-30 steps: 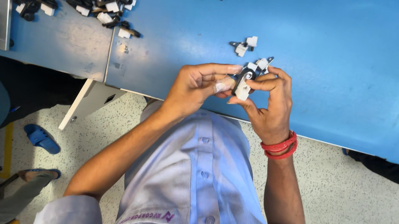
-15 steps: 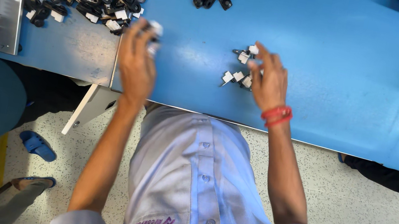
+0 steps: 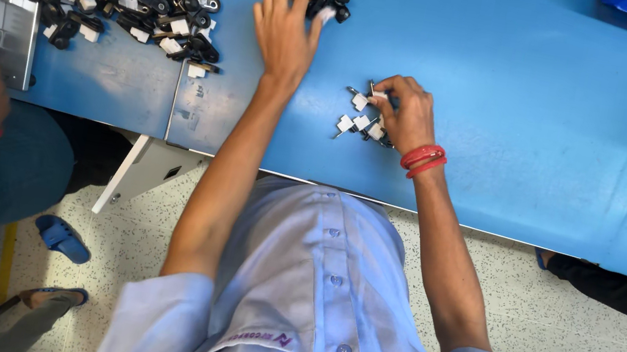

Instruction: The person repeatedly picks up small white and black plastic components from a blue table and snaps them together by hand. The assembled units are placed into a small pile on the table.

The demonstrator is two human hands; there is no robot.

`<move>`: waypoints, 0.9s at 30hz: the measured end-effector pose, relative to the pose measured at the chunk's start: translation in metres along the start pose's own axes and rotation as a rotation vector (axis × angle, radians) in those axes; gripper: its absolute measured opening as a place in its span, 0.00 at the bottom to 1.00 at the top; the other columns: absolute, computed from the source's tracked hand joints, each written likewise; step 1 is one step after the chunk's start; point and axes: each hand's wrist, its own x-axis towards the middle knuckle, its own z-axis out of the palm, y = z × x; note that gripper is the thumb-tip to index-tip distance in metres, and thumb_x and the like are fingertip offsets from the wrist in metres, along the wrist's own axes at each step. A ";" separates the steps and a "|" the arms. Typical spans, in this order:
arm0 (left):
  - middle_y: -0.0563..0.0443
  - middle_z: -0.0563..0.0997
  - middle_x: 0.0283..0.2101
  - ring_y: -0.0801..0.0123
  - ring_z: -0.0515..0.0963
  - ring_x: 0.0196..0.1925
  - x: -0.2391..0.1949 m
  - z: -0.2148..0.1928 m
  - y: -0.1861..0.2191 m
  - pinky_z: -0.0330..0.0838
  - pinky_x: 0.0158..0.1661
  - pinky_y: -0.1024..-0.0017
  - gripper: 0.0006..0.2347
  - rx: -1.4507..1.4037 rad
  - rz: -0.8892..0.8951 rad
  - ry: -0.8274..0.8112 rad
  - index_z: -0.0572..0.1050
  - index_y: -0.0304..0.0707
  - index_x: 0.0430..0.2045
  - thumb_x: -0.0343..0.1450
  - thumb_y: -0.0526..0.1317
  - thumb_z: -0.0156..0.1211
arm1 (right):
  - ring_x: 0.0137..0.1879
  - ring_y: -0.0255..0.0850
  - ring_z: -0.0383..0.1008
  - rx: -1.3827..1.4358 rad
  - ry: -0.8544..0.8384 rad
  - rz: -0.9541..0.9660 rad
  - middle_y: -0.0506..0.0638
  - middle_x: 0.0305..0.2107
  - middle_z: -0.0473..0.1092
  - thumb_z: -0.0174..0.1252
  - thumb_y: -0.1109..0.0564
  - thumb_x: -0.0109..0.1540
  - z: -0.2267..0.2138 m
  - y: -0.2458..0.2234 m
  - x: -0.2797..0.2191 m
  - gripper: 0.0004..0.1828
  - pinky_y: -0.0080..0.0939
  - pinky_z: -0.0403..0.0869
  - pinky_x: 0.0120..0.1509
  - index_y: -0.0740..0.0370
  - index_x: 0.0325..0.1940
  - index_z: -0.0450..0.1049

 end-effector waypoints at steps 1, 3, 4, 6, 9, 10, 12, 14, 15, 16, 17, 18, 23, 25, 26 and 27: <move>0.48 0.74 0.43 0.56 0.71 0.46 0.010 0.006 0.000 0.62 0.46 0.59 0.15 0.010 0.005 0.016 0.79 0.42 0.45 0.66 0.41 0.74 | 0.44 0.51 0.77 0.033 -0.008 -0.036 0.56 0.41 0.75 0.71 0.63 0.58 -0.002 -0.003 -0.003 0.11 0.48 0.76 0.48 0.64 0.44 0.79; 0.50 0.73 0.41 0.56 0.71 0.45 0.020 0.011 -0.003 0.62 0.46 0.59 0.12 0.028 0.019 0.045 0.79 0.43 0.37 0.65 0.43 0.76 | 0.48 0.52 0.77 0.099 -0.022 -0.104 0.57 0.45 0.75 0.69 0.67 0.55 -0.005 -0.010 -0.008 0.15 0.48 0.76 0.49 0.64 0.46 0.79; 0.50 0.73 0.42 0.56 0.71 0.46 0.022 0.012 -0.005 0.62 0.47 0.59 0.11 0.024 0.030 0.032 0.79 0.43 0.35 0.65 0.42 0.75 | 0.48 0.52 0.77 0.082 -0.013 -0.078 0.56 0.44 0.74 0.68 0.68 0.55 -0.006 -0.013 -0.010 0.15 0.48 0.76 0.50 0.63 0.46 0.80; 0.49 0.74 0.43 0.56 0.72 0.48 0.017 0.007 -0.012 0.63 0.49 0.59 0.09 0.018 0.062 -0.004 0.79 0.44 0.31 0.64 0.40 0.74 | 0.48 0.51 0.76 0.056 0.012 -0.016 0.56 0.43 0.74 0.68 0.69 0.55 -0.006 -0.021 -0.014 0.16 0.47 0.76 0.51 0.63 0.46 0.81; 0.49 0.76 0.55 0.58 0.73 0.56 -0.009 -0.011 -0.027 0.64 0.54 0.62 0.06 -0.075 0.094 -0.025 0.77 0.44 0.32 0.68 0.38 0.71 | 0.48 0.49 0.74 0.100 0.108 -0.010 0.58 0.42 0.70 0.70 0.68 0.58 -0.004 -0.033 -0.021 0.15 0.46 0.76 0.52 0.64 0.49 0.80; 0.49 0.77 0.56 0.58 0.74 0.56 -0.019 -0.016 -0.030 0.64 0.55 0.62 0.06 -0.102 0.085 -0.051 0.77 0.43 0.32 0.68 0.38 0.70 | 0.48 0.47 0.74 0.151 0.156 -0.003 0.58 0.44 0.70 0.70 0.68 0.59 -0.002 -0.038 -0.023 0.15 0.44 0.76 0.51 0.64 0.49 0.80; 0.47 0.78 0.59 0.57 0.75 0.56 -0.036 -0.024 -0.033 0.65 0.55 0.62 0.05 -0.151 0.056 -0.098 0.77 0.42 0.32 0.67 0.37 0.67 | 0.46 0.43 0.76 0.251 0.243 0.004 0.58 0.48 0.70 0.69 0.67 0.59 0.004 -0.047 -0.028 0.14 0.40 0.78 0.50 0.64 0.48 0.79; 0.49 0.79 0.57 0.58 0.76 0.55 -0.035 -0.019 -0.027 0.65 0.57 0.61 0.07 -0.177 0.093 -0.047 0.77 0.42 0.41 0.72 0.38 0.66 | 0.44 0.39 0.79 0.331 0.267 0.029 0.56 0.49 0.74 0.68 0.67 0.61 0.010 -0.051 -0.028 0.13 0.37 0.78 0.48 0.65 0.49 0.79; 0.50 0.80 0.56 0.59 0.77 0.55 -0.032 -0.015 -0.023 0.64 0.58 0.61 0.09 -0.187 0.106 -0.017 0.77 0.42 0.46 0.74 0.39 0.66 | 0.43 0.36 0.81 0.371 0.274 0.038 0.55 0.49 0.76 0.68 0.67 0.61 0.014 -0.052 -0.028 0.13 0.36 0.78 0.48 0.65 0.50 0.79; 0.50 0.81 0.55 0.58 0.77 0.54 -0.025 -0.011 -0.020 0.64 0.56 0.61 0.10 -0.164 0.109 -0.014 0.77 0.41 0.48 0.74 0.39 0.66 | 0.43 0.36 0.81 0.424 0.262 0.060 0.54 0.46 0.77 0.68 0.66 0.62 0.017 -0.052 -0.027 0.13 0.36 0.78 0.48 0.65 0.51 0.78; 0.50 0.81 0.54 0.58 0.76 0.52 -0.015 -0.005 -0.015 0.64 0.54 0.62 0.11 -0.143 0.109 -0.009 0.76 0.40 0.49 0.74 0.39 0.67 | 0.43 0.36 0.81 0.475 0.249 0.083 0.53 0.43 0.79 0.68 0.66 0.63 0.021 -0.052 -0.028 0.13 0.35 0.78 0.49 0.66 0.52 0.78; 0.50 0.82 0.52 0.58 0.76 0.51 -0.005 -0.002 -0.012 0.64 0.53 0.62 0.13 -0.122 0.109 -0.005 0.76 0.39 0.50 0.73 0.39 0.68 | 0.44 0.35 0.81 0.524 0.235 0.106 0.52 0.40 0.81 0.68 0.66 0.64 0.023 -0.051 -0.030 0.14 0.35 0.78 0.49 0.67 0.53 0.77; 0.54 0.82 0.41 0.64 0.78 0.47 0.004 -0.009 0.017 0.64 0.54 0.60 0.20 -0.161 0.017 -0.075 0.75 0.35 0.55 0.67 0.31 0.69 | 0.42 0.33 0.81 0.563 0.255 0.199 0.51 0.38 0.80 0.65 0.66 0.65 0.006 -0.047 -0.037 0.12 0.32 0.77 0.45 0.67 0.53 0.77; 0.51 0.79 0.40 0.68 0.79 0.42 -0.021 -0.027 0.039 0.70 0.47 0.66 0.20 -0.451 -0.087 -0.109 0.74 0.34 0.56 0.69 0.30 0.69 | 0.45 0.34 0.79 0.561 0.278 0.122 0.53 0.41 0.79 0.65 0.67 0.65 -0.007 -0.050 -0.040 0.13 0.32 0.76 0.48 0.68 0.54 0.77; 0.48 0.77 0.41 0.70 0.79 0.39 -0.039 -0.037 0.051 0.76 0.39 0.72 0.19 -0.650 -0.220 -0.198 0.75 0.35 0.56 0.70 0.28 0.67 | 0.47 0.35 0.78 0.565 0.287 0.038 0.54 0.44 0.77 0.65 0.68 0.65 -0.013 -0.053 -0.041 0.13 0.33 0.77 0.51 0.68 0.54 0.77; 0.47 0.78 0.43 0.70 0.81 0.41 -0.055 -0.048 0.064 0.79 0.39 0.74 0.17 -0.704 -0.230 -0.243 0.76 0.35 0.56 0.71 0.27 0.67 | 0.49 0.36 0.77 0.567 0.291 -0.046 0.56 0.48 0.75 0.66 0.68 0.65 -0.018 -0.057 -0.043 0.13 0.34 0.77 0.55 0.69 0.55 0.77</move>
